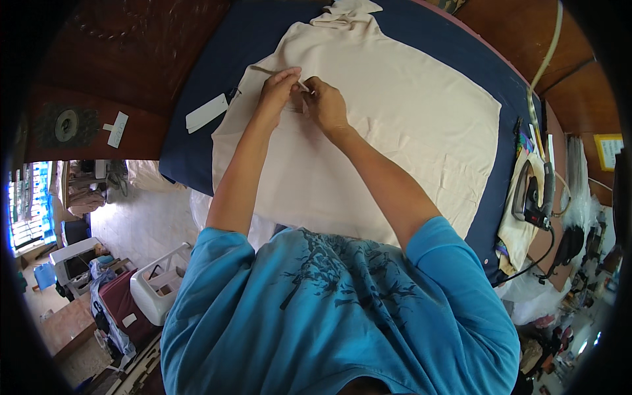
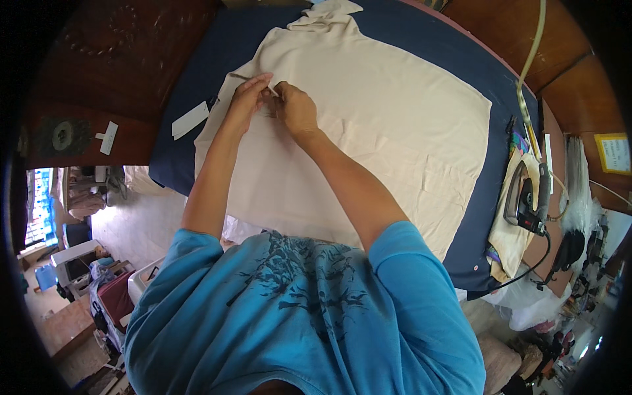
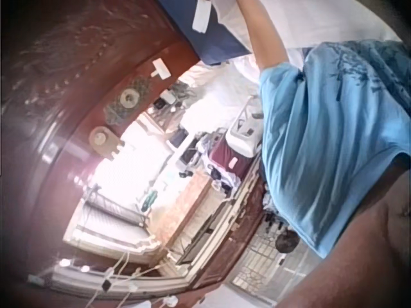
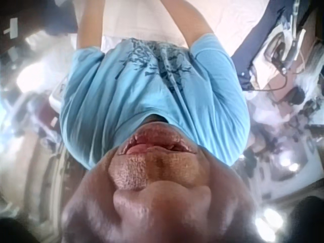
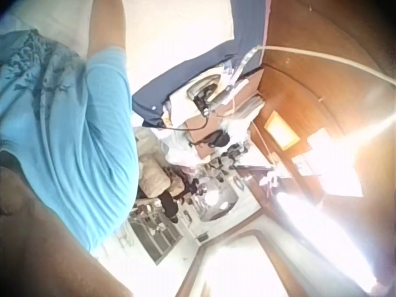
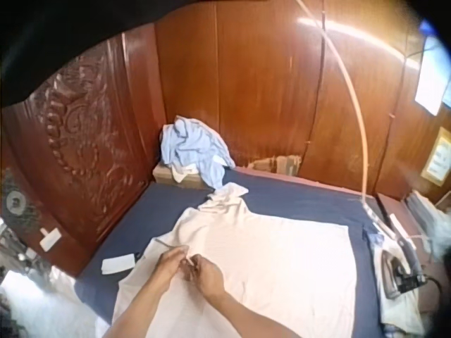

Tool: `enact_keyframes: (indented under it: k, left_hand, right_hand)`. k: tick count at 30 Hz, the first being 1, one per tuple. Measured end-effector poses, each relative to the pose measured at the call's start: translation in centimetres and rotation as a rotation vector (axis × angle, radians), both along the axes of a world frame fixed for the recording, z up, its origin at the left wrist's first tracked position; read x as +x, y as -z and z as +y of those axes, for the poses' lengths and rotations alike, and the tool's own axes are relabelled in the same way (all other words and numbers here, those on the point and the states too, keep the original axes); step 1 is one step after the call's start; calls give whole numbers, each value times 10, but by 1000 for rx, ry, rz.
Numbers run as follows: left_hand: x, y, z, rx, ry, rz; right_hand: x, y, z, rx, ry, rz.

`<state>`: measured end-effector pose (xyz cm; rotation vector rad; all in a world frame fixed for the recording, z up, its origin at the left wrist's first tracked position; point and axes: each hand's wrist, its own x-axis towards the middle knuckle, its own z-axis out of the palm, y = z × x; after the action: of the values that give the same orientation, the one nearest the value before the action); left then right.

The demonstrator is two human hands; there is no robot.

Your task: The person irons a shirt using an iron, pressing the front panels and smoothing the fabric by hand on an ironing board.

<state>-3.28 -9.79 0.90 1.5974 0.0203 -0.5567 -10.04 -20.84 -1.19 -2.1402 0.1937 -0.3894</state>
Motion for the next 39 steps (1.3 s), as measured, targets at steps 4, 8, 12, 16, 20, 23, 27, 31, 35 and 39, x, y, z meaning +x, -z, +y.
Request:
enact_keyframes:
  k: [4, 8, 12, 16, 20, 23, 27, 31, 35, 39]
  left_hand:
    - [28, 11, 5, -196, -112, 99]
    - [52, 29, 24, -347, -190, 99]
    - [-10, 19, 39, -381, -278, -84]
    - [-108, 26, 51, -226, -305, -74]
    - [-150, 38, 49, 101, -140, -150]
    - [-159, 39, 46, 247, -52, -277]
    - [-178, 33, 39, 209, -74, -257]
    - [-192, 32, 31, 123, -142, -75]
    - [-200, 26, 30, 45, -189, 146]
    - [-200, 18, 24, -127, -205, 295]
  right_hand:
    - [-10, -7, 5, -76, -56, -141]
    - [-36, -10, 1, -399, -202, -147]
    - [-75, 1, -28, -636, -305, -246]
    - [-128, 4, -63, -811, -401, -172]
    - [-168, 11, -75, -766, -485, -171]
    - [-184, 10, -75, -687, -464, -77]
    - [-206, -17, -192, -565, 157, -207]
    - [-290, -91, -369, -1380, 867, 361]
    - [-331, -96, -426, -1312, 893, 850]
    - [-371, -88, -535, -1281, 771, 705]
